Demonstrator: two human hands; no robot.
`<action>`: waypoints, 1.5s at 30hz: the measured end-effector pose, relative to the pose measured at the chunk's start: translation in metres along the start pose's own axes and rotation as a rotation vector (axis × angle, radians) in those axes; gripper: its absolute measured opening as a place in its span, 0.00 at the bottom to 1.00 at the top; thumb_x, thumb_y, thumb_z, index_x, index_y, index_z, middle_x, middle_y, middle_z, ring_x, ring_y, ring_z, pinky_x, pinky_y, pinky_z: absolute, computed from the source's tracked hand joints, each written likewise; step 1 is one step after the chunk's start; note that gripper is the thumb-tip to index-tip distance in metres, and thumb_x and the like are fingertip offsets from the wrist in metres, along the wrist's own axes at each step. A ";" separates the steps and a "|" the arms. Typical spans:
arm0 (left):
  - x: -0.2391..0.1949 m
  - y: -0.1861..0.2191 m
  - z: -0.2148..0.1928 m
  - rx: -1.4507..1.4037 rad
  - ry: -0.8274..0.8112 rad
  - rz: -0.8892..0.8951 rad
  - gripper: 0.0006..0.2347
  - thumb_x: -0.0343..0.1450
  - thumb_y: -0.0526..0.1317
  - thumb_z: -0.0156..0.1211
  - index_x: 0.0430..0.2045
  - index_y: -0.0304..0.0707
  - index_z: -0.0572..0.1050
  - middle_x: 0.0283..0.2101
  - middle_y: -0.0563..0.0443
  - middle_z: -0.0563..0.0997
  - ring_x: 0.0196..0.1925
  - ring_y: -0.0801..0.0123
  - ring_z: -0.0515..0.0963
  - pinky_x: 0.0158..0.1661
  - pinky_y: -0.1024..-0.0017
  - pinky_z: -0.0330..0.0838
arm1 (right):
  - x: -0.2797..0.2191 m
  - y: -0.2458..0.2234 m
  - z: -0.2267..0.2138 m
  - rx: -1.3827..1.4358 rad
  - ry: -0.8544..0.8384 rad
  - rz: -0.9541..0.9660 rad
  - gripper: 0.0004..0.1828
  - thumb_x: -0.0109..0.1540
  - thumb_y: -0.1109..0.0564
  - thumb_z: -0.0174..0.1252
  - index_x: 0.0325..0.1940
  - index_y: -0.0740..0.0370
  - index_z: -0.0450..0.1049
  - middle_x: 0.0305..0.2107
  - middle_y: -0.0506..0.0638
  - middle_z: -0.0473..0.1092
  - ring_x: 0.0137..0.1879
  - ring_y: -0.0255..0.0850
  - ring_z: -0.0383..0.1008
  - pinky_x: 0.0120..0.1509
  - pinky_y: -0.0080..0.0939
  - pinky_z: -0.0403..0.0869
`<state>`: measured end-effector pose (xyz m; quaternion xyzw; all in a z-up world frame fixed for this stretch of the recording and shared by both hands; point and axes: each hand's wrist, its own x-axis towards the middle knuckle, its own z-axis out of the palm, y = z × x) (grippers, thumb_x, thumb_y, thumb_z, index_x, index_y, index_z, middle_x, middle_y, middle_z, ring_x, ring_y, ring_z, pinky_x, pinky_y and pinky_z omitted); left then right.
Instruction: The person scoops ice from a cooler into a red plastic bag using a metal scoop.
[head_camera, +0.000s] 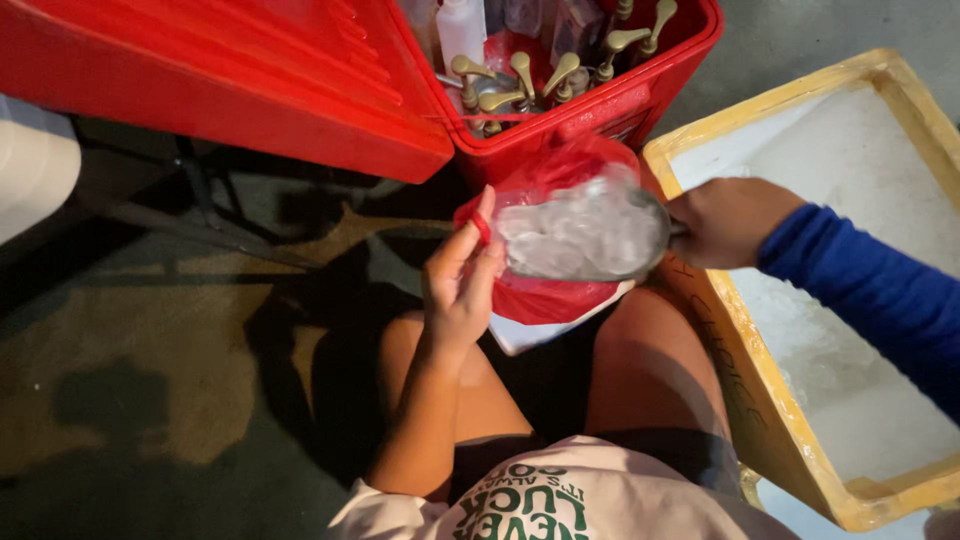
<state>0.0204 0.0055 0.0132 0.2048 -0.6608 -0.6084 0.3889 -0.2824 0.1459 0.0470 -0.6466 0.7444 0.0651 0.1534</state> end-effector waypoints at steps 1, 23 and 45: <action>0.003 0.004 -0.002 0.092 -0.033 0.068 0.19 0.76 0.31 0.54 0.64 0.29 0.70 0.41 0.54 0.75 0.32 0.81 0.70 0.36 0.82 0.66 | 0.003 -0.007 -0.009 -0.042 -0.034 0.033 0.13 0.52 0.48 0.61 0.36 0.56 0.80 0.27 0.59 0.77 0.36 0.56 0.79 0.43 0.54 0.78; 0.014 0.013 -0.013 0.059 -0.094 0.109 0.17 0.75 0.34 0.51 0.56 0.18 0.71 0.65 0.30 0.74 0.61 0.56 0.78 0.57 0.72 0.70 | -0.031 -0.034 -0.066 -0.480 0.293 0.078 0.08 0.59 0.50 0.57 0.37 0.50 0.80 0.20 0.48 0.74 0.25 0.47 0.75 0.28 0.46 0.74; 0.005 0.010 -0.016 0.069 -0.057 0.122 0.19 0.75 0.35 0.51 0.58 0.19 0.73 0.60 0.34 0.76 0.59 0.59 0.76 0.58 0.72 0.70 | 0.019 -0.027 0.067 1.338 0.258 -0.021 0.15 0.55 0.60 0.69 0.47 0.64 0.81 0.35 0.39 0.78 0.40 0.27 0.75 0.48 0.30 0.75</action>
